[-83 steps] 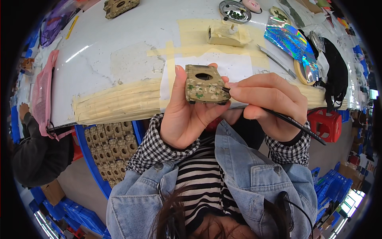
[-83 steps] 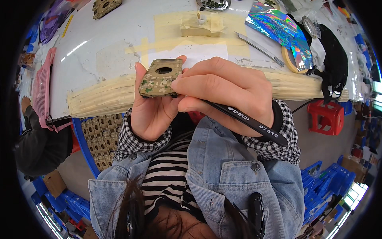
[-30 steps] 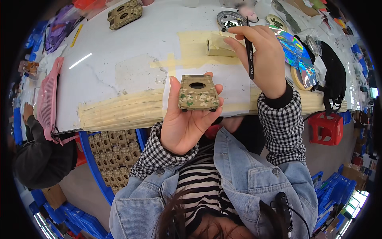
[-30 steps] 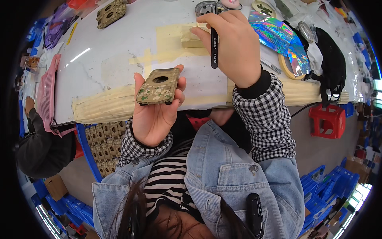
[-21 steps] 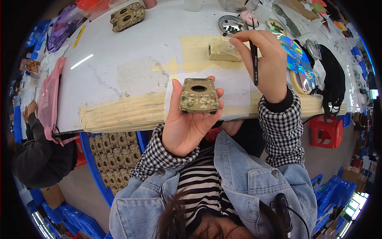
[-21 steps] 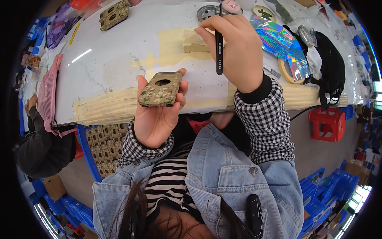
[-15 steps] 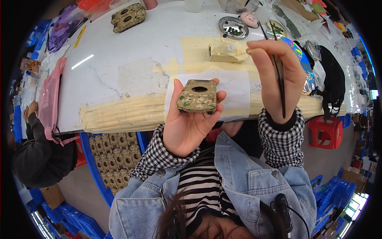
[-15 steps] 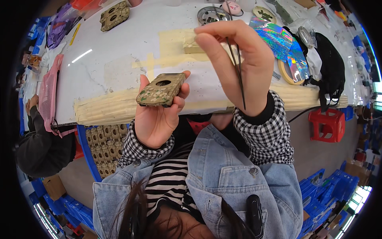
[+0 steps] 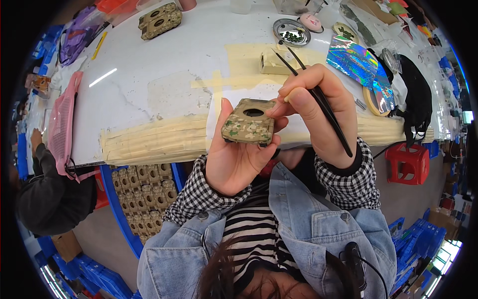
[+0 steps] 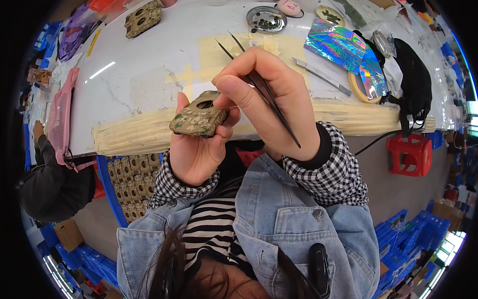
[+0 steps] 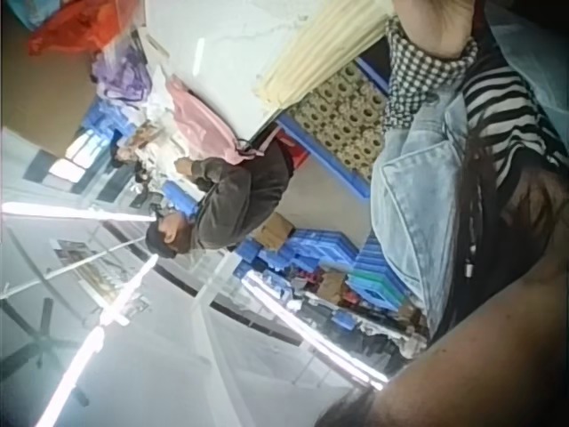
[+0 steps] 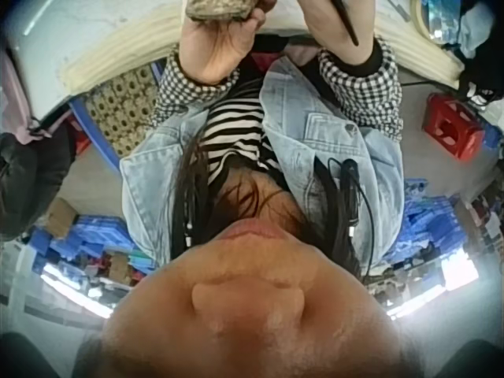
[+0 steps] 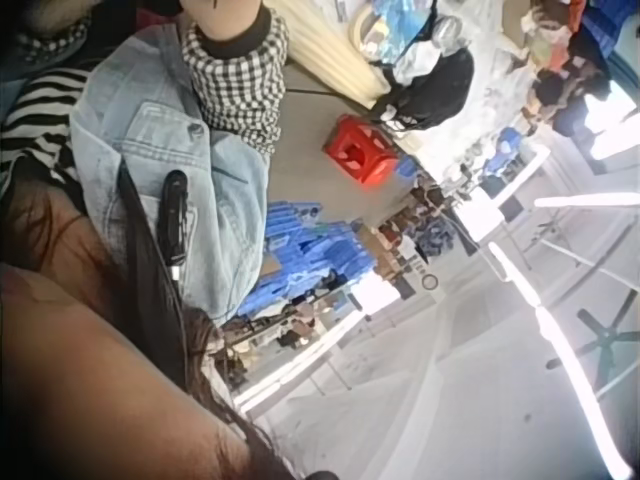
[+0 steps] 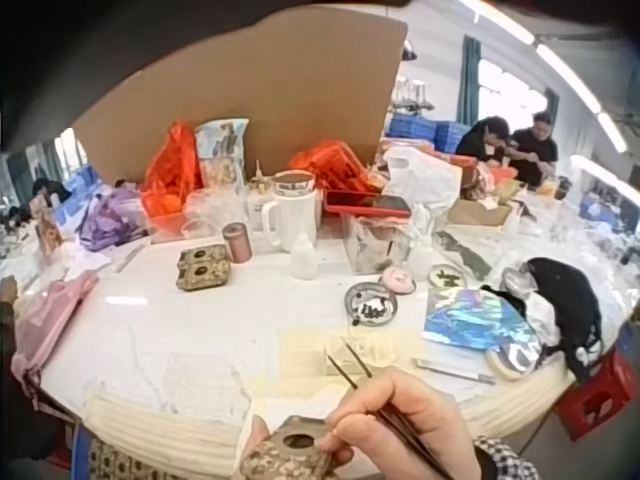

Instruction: Detallando una pieza de un tanque de juguete con un pincel y pinzas.

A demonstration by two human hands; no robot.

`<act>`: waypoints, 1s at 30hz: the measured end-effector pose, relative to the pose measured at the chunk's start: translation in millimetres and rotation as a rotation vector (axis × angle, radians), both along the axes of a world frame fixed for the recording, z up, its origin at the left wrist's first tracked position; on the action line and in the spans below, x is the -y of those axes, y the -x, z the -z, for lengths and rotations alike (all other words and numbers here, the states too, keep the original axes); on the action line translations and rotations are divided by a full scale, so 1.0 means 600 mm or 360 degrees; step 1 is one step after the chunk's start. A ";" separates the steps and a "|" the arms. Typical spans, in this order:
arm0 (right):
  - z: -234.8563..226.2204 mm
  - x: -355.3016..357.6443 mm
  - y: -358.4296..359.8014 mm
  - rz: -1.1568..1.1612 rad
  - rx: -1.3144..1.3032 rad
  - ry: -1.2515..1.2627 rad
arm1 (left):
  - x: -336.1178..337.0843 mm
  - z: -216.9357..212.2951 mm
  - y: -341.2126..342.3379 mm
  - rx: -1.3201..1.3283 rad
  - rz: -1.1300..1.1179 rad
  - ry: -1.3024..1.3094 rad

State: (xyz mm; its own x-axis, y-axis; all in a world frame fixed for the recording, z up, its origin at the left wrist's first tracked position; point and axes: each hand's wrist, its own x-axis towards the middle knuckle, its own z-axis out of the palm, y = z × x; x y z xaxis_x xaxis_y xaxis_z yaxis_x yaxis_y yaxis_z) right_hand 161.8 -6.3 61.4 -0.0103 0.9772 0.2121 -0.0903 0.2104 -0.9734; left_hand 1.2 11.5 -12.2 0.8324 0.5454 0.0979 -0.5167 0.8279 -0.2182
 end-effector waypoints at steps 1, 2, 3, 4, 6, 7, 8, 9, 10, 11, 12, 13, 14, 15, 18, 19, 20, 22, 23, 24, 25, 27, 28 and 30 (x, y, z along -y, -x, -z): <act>0.000 0.000 0.000 -0.0001 0.0009 -0.0008 | 0.000 0.000 0.000 0.0004 0.0004 0.0005; 0.000 0.000 0.001 -0.0002 0.0019 -0.0015 | 0.000 0.001 0.000 0.0009 0.0009 0.0011; 0.000 0.000 0.001 -0.0003 0.0029 -0.0023 | 0.000 0.001 0.000 0.0013 0.0013 0.0016; 0.000 0.000 0.001 -0.0010 0.0043 -0.0024 | 0.000 0.001 0.000 0.0017 0.0014 0.0019; 0.000 0.000 0.000 -0.0023 0.0072 -0.0027 | 0.001 0.001 0.001 0.0026 0.0015 0.0027; 0.000 0.000 0.000 -0.0023 0.0070 -0.0026 | 0.001 0.001 0.001 0.0025 0.0014 0.0030; 0.000 0.000 0.000 -0.0024 0.0069 -0.0026 | 0.001 0.000 0.001 0.0024 0.0014 0.0033; 0.000 0.000 0.000 -0.0024 0.0068 -0.0025 | 0.001 0.000 0.001 0.0024 0.0014 0.0036; 0.000 0.000 0.000 -0.0024 0.0067 -0.0029 | 0.001 -0.002 0.001 -0.0001 0.0008 0.0000; 0.000 0.000 0.001 -0.0024 0.0067 -0.0032 | 0.001 -0.003 0.000 -0.0027 0.0003 -0.0036; 0.001 0.000 0.001 -0.0023 0.0066 -0.0035 | 0.000 -0.004 0.000 -0.0052 -0.0003 -0.0072; 0.001 0.000 0.001 -0.0026 0.0072 -0.0038 | 0.000 -0.004 0.000 -0.0052 -0.0004 -0.0070; 0.001 0.000 0.000 -0.0030 0.0078 -0.0040 | 0.000 -0.003 0.000 -0.0052 -0.0006 -0.0068; 0.002 -0.001 0.000 -0.0032 0.0084 -0.0042 | 0.000 -0.003 0.000 -0.0053 -0.0007 -0.0065; 0.003 -0.001 -0.002 -0.0040 0.0091 -0.0042 | 0.001 -0.003 0.000 -0.0045 0.0000 -0.0049; 0.005 -0.002 -0.002 -0.0010 0.0048 -0.0054 | 0.001 -0.003 0.000 -0.0052 -0.0013 -0.0052; 0.007 -0.004 -0.002 0.0019 0.0006 -0.0066 | 0.002 -0.003 0.001 -0.0060 -0.0027 -0.0054; 0.006 -0.011 -0.007 0.0154 -0.0056 -0.0098 | 0.002 -0.003 0.001 -0.0055 -0.0028 -0.0034; 0.003 -0.018 -0.013 0.0260 -0.0074 -0.0117 | 0.001 -0.005 0.002 -0.0043 -0.0016 -0.0012; 0.006 -0.029 -0.021 0.0420 0.0002 -0.0205 | 0.000 -0.006 0.003 -0.0030 -0.0005 0.0010; 0.006 -0.041 -0.031 0.0588 0.0178 -0.0291 | 0.001 -0.006 0.004 -0.0019 -0.0019 0.0002; 0.022 -0.070 -0.066 0.0756 0.0655 -0.0705 | 0.000 -0.006 0.003 0.0016 -0.0031 -0.0019; 0.025 -0.076 -0.068 0.0799 0.0811 -0.0701 | -0.001 -0.003 0.004 0.0048 -0.0045 -0.0032; 0.029 -0.085 -0.069 0.0882 0.1123 -0.0689 | -0.004 0.000 0.007 0.0114 -0.0072 -0.0058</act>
